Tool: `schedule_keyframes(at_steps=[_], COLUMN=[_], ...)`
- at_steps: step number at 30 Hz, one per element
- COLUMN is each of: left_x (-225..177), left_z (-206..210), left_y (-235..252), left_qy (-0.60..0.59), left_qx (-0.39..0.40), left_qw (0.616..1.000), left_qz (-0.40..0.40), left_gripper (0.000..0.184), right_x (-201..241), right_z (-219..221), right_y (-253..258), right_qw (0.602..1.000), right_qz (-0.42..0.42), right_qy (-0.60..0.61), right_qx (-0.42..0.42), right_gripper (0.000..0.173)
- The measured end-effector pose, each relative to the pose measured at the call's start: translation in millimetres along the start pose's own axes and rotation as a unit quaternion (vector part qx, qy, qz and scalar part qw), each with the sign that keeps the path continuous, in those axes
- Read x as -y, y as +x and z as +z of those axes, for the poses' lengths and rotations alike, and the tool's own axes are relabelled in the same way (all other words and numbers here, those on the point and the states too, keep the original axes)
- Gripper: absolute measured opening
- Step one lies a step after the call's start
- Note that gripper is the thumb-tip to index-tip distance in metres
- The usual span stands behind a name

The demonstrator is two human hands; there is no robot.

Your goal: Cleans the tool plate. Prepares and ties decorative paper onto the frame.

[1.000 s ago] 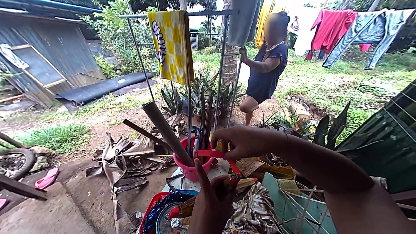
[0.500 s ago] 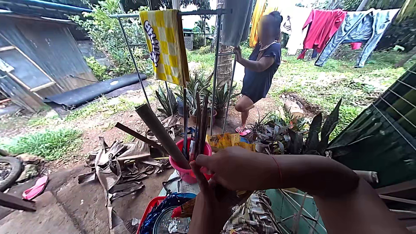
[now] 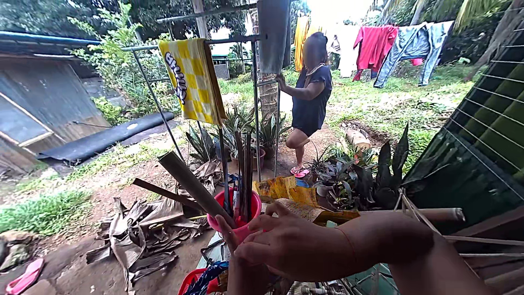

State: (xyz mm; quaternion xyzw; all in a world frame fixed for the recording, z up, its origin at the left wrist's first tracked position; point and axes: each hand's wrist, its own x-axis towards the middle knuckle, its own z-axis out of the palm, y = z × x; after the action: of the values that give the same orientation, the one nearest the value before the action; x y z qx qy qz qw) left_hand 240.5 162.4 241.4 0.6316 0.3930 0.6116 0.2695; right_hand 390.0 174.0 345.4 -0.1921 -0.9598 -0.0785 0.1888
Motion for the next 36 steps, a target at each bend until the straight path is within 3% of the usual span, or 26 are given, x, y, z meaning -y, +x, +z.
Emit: schedule_keyframes(at_steps=[5, 10, 12, 20, 23, 26, 31, 36], left_x=[1.7, -0.8, 0.4, -3.6, -5.4, -4.9, -2.6, -7.5], left_z=[-4.8, -4.7, -5.3, -5.8, -5.0, -4.6, -6.0, -5.7], left_y=[5.9, 8.8, 11.4, 22.3, 24.0, 23.1, 20.8, 17.1], left_qy=[-0.021, 0.028, 0.045, 0.098, 0.122, 0.131, 0.128, 0.133], left_qx=[0.040, 0.040, 0.039, 0.020, 0.004, -0.005, -0.013, -0.020], left_qw=[0.999, 0.998, 0.997, 0.992, 0.989, 0.988, 0.989, 0.989], left_qz=[0.014, 0.047, 0.058, 0.073, 0.080, 0.076, 0.074, 0.064], left_gripper=[0.098, 0.045, 0.038, 0.039, 0.038, 0.040, 0.041, 0.041], right_x=[-6.0, -15.3, -18.1, -33.9, -36.9, -37.0, -33.4, -25.8], right_z=[-5.9, -3.3, -2.7, 2.9, 4.0, 6.0, 22.5, 36.3], right_y=[-9.1, -18.7, -24.1, -43.0, -46.6, -47.9, -39.7, -29.2], right_qw=[0.999, 0.994, 0.990, 0.968, 0.963, 0.965, 0.953, 0.924], right_qz=[-0.024, -0.039, -0.049, -0.058, -0.044, -0.011, 0.074, 0.164], right_qy=[0.012, 0.056, 0.090, 0.196, 0.206, 0.183, 0.133, 0.160], right_qx=[-0.044, -0.090, -0.097, -0.148, -0.167, -0.186, -0.263, -0.305], right_gripper=[0.031, 0.028, 0.026, 0.019, 0.029, 0.039, 0.021, 0.021])
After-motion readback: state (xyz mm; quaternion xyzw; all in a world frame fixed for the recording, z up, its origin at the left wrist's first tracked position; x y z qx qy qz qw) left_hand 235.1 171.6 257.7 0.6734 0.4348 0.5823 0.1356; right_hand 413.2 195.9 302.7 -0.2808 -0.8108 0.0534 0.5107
